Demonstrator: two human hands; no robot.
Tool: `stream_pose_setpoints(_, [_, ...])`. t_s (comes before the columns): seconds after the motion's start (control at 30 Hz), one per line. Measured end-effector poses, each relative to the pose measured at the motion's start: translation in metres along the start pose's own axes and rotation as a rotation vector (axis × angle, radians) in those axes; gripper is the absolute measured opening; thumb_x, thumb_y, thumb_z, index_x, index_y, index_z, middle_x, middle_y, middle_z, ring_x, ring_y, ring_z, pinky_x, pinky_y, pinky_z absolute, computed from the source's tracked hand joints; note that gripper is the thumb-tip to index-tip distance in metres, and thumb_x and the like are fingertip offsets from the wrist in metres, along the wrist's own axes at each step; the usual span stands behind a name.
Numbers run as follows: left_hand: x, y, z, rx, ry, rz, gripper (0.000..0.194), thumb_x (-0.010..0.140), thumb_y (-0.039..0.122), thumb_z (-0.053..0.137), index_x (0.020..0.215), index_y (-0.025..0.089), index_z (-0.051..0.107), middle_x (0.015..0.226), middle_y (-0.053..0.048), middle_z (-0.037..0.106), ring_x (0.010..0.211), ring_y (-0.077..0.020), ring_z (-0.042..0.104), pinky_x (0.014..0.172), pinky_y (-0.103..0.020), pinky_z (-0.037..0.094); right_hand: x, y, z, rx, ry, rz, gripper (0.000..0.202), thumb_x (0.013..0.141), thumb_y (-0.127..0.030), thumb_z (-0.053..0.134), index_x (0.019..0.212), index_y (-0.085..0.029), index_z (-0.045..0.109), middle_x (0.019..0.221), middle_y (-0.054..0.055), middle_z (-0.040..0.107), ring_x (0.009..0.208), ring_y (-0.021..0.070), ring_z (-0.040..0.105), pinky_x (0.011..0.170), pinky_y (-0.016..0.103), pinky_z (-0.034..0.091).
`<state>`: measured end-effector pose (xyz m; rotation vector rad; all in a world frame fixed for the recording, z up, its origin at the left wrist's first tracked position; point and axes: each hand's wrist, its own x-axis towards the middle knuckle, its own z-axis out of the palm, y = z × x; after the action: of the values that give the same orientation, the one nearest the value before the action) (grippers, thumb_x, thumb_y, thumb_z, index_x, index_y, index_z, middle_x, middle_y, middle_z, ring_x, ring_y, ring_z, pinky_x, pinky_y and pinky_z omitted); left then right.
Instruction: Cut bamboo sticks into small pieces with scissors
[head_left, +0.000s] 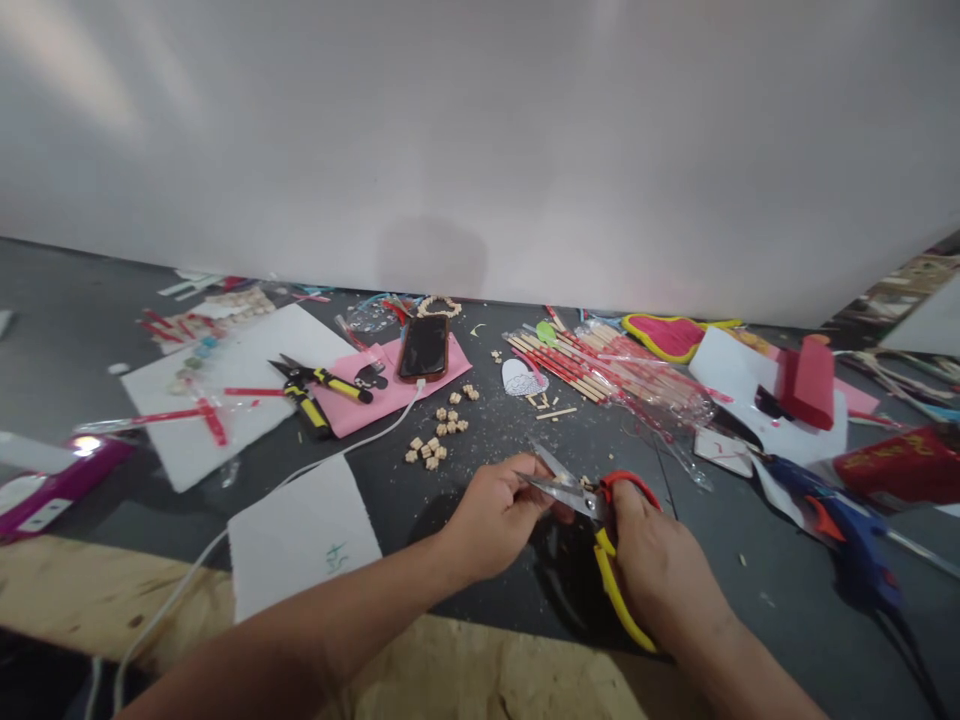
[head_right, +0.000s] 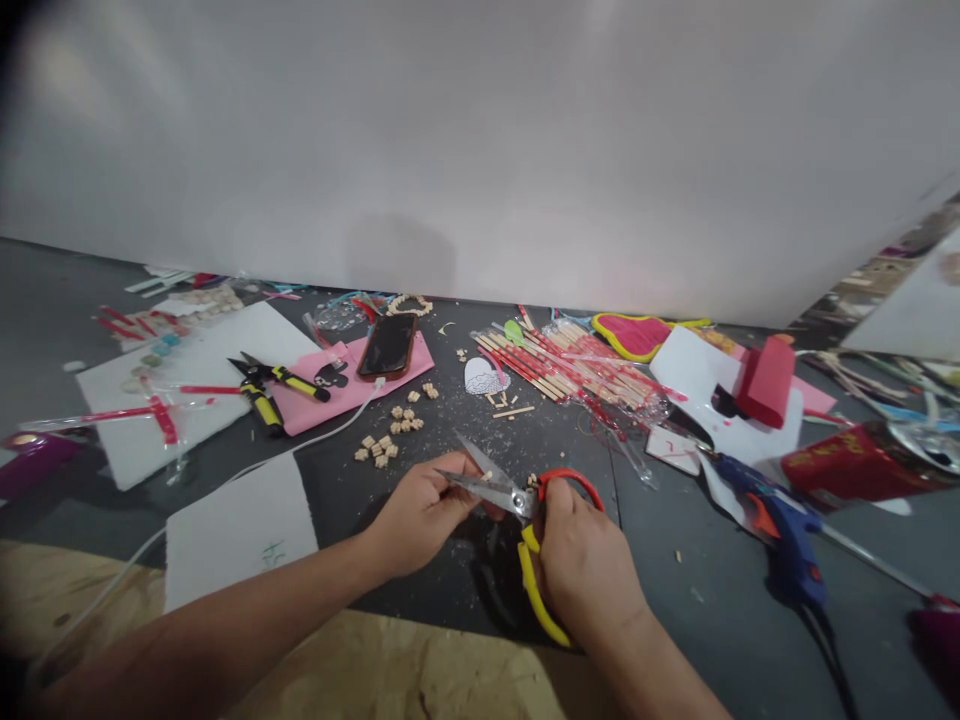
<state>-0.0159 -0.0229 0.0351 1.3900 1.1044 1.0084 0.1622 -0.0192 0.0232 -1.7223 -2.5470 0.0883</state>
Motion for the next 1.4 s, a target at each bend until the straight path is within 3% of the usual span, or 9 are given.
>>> stream_pose_setpoints(0.23, [-0.002, 0.001, 0.0, -0.064, 0.012, -0.006, 0.022, 0.082, 0.024, 0.045, 0.07, 0.013, 0.061, 0.07, -0.005, 0.064, 0.07, -0.0144, 0.059, 0.066, -0.023, 0.042, -0.002, -0.002, -0.002, -0.047, -0.046, -0.009, 0.006, 0.077, -0.017, 0.038, 0.081, -0.018, 0.043, 0.06, 0.003, 0.058, 0.053, 0.0168, 0.055, 0.046, 0.025, 0.021])
stream_pose_setpoints(0.5, [-0.003, 0.001, 0.002, -0.047, 0.063, -0.007, 0.027, 0.081, 0.025, 0.047, 0.064, 0.013, 0.063, 0.067, -0.005, 0.06, 0.068, -0.014, 0.057, 0.063, -0.023, 0.04, -0.003, 0.0, -0.007, 0.05, -0.173, 0.007, 0.02, 0.073, -0.008, 0.037, 0.089, -0.017, 0.043, 0.059, 0.003, 0.059, 0.056, 0.0171, 0.057, 0.048, 0.024, 0.023])
stream_pose_setpoints(0.87, [-0.002, -0.005, 0.004, -0.029, 0.047, 0.047, 0.027, 0.082, 0.025, 0.046, 0.065, 0.012, 0.061, 0.067, -0.005, 0.06, 0.067, -0.0128, 0.056, 0.065, -0.023, 0.041, -0.003, 0.007, -0.011, 0.156, -0.289, -0.019, 0.028, 0.073, -0.015, 0.039, 0.101, -0.013, 0.044, 0.069, 0.006, 0.063, 0.06, 0.0176, 0.059, 0.051, 0.023, 0.029])
stream_pose_setpoints(1.07, [0.0, -0.004, 0.002, 0.028, 0.05, 0.11, 0.029, 0.082, 0.025, 0.046, 0.061, 0.011, 0.062, 0.068, -0.005, 0.06, 0.069, -0.0125, 0.057, 0.067, -0.022, 0.041, -0.002, 0.008, -0.014, 0.194, -0.27, -0.054, 0.03, 0.07, -0.014, 0.039, 0.1, -0.014, 0.046, 0.076, 0.008, 0.065, 0.066, 0.0186, 0.06, 0.053, 0.024, 0.032])
stream_pose_setpoints(1.3, [0.005, -0.011, 0.006, -0.156, 0.088, -0.044, 0.022, 0.077, 0.035, 0.053, 0.077, 0.013, 0.056, 0.068, -0.002, 0.062, 0.048, -0.0074, 0.047, 0.048, -0.019, 0.034, 0.001, 0.008, -0.006, 0.146, -0.13, 0.035, 0.013, 0.076, -0.024, 0.042, 0.088, -0.019, 0.044, 0.071, 0.005, 0.062, 0.061, 0.0166, 0.058, 0.05, 0.024, 0.026])
stream_pose_setpoints(1.4, [0.006, -0.012, 0.006, -0.191, 0.115, -0.058, 0.022, 0.077, 0.036, 0.052, 0.074, 0.014, 0.052, 0.063, -0.001, 0.061, 0.044, -0.006, 0.041, 0.045, -0.019, 0.031, 0.002, 0.007, -0.006, 0.081, -0.07, 0.046, 0.012, 0.077, -0.032, 0.043, 0.083, -0.021, 0.043, 0.066, 0.002, 0.059, 0.058, 0.0163, 0.056, 0.048, 0.024, 0.024])
